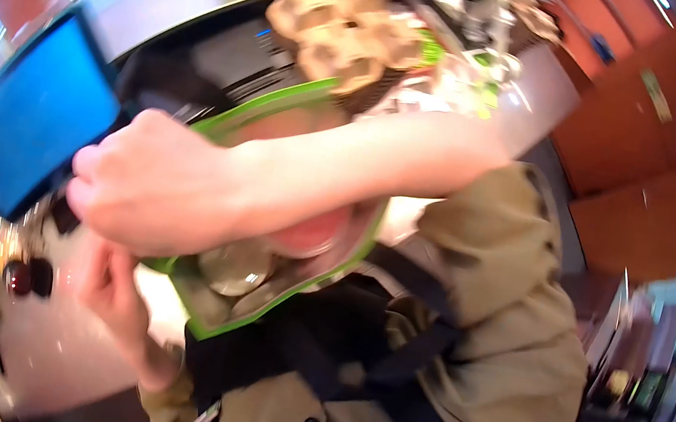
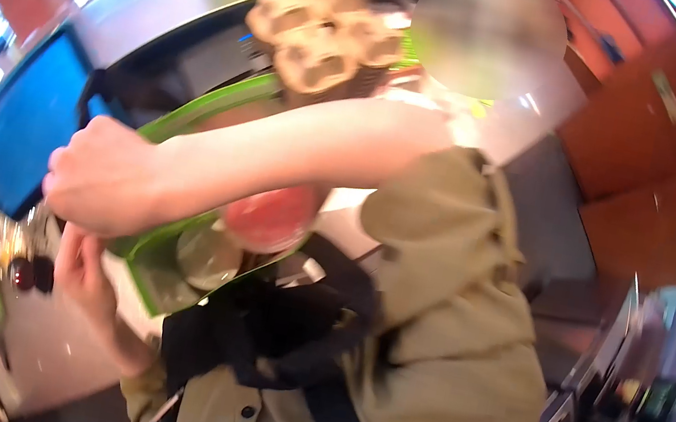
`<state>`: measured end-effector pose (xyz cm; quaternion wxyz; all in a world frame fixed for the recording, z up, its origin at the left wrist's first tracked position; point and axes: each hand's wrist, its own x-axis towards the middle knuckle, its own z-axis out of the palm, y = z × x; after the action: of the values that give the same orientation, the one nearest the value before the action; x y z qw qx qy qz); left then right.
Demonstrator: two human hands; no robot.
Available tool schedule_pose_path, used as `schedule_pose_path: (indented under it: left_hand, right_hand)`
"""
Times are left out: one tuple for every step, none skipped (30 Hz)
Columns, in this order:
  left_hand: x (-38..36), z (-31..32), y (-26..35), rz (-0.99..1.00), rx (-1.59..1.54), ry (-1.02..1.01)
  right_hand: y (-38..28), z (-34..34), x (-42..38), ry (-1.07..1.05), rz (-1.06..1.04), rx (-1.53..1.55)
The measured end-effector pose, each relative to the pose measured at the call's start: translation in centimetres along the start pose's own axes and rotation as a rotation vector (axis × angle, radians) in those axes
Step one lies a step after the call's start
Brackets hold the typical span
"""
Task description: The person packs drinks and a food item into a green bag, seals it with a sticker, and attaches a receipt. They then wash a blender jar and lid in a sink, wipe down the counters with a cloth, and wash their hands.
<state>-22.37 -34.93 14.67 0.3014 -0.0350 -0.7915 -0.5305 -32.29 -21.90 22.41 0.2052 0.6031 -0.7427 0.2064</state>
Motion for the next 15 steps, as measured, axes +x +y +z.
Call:
schedule_pose_path:
  left_hand:
    - [0.0, -1.0, 0.0, -0.024, 0.088, -0.136]
    - [-0.2, -1.5, -0.8, -0.096, 0.052, -0.141]
    - [0.0, -0.8, 0.1, -0.096, 0.026, -0.127]
    - [-0.2, -0.8, 0.0, -0.143, 0.076, -0.074]
    - [-0.2, -0.3, -0.2, -0.108, 0.074, -0.032]
    - [-0.2, 0.1, -0.3, -0.076, 0.076, 0.015]
    - [-0.2, 0.3, -0.4, -0.107, 0.039, 0.037]
    - [-0.2, 0.4, -0.5, -0.141, 0.002, 0.06]
    - [-0.5, 0.3, -0.8, -0.178, -0.033, 0.085]
    - [-0.9, -0.6, -2.0, -0.291, -0.053, 0.151]
    - [-0.9, -0.6, -1.8, -0.317, -0.045, 0.156]
    - [-0.9, -0.6, -1.7, -0.345, -0.037, 0.162]
    - [-1.1, -1.4, -2.3, -0.358, 0.005, 0.159]
    - [-1.1, -2.8, -3.5, -0.373, 0.05, 0.157]
    - [-0.7, -2.5, -2.9, -0.392, 0.102, 0.154]
  right_hand:
    - [1.0, -1.5, -1.0, 0.092, 0.088, 0.036]
    - [2.0, -3.0, -2.1, 0.185, 0.165, 0.084]
    - [4.3, -5.0, -4.2, 0.308, 0.23, 0.278]
    - [6.6, -6.9, -6.9, 0.427, 0.424, 0.464]
    - [9.2, -9.5, -10.2, 0.536, 0.647, 0.501]
    - [11.7, -11.9, -13.7, 0.641, 0.878, 0.436]
    - [15.7, -13.2, -18.5, 0.8, 0.926, 0.437]
    - [18.8, -14.7, -23.1, 0.858, 0.992, 0.416]
    - [20.6, -15.7, -27.2, 0.99, 1.127, 0.256]
    - [24.4, -16.5, -33.3, 1.034, 1.324, 0.247]
    - [26.3, -16.9, -37.8, 0.976, 1.416, 0.088]
    - [28.7, -16.1, -42.5, 0.924, 1.503, -0.077]
    - [30.4, -15.5, -45.6, 0.864, 1.586, -0.24]
    - [31.1, -15.3, -46.1, 0.817, 1.6, -0.297]
    - [31.4, -14.7, -46.5, 0.765, 1.616, -0.348]
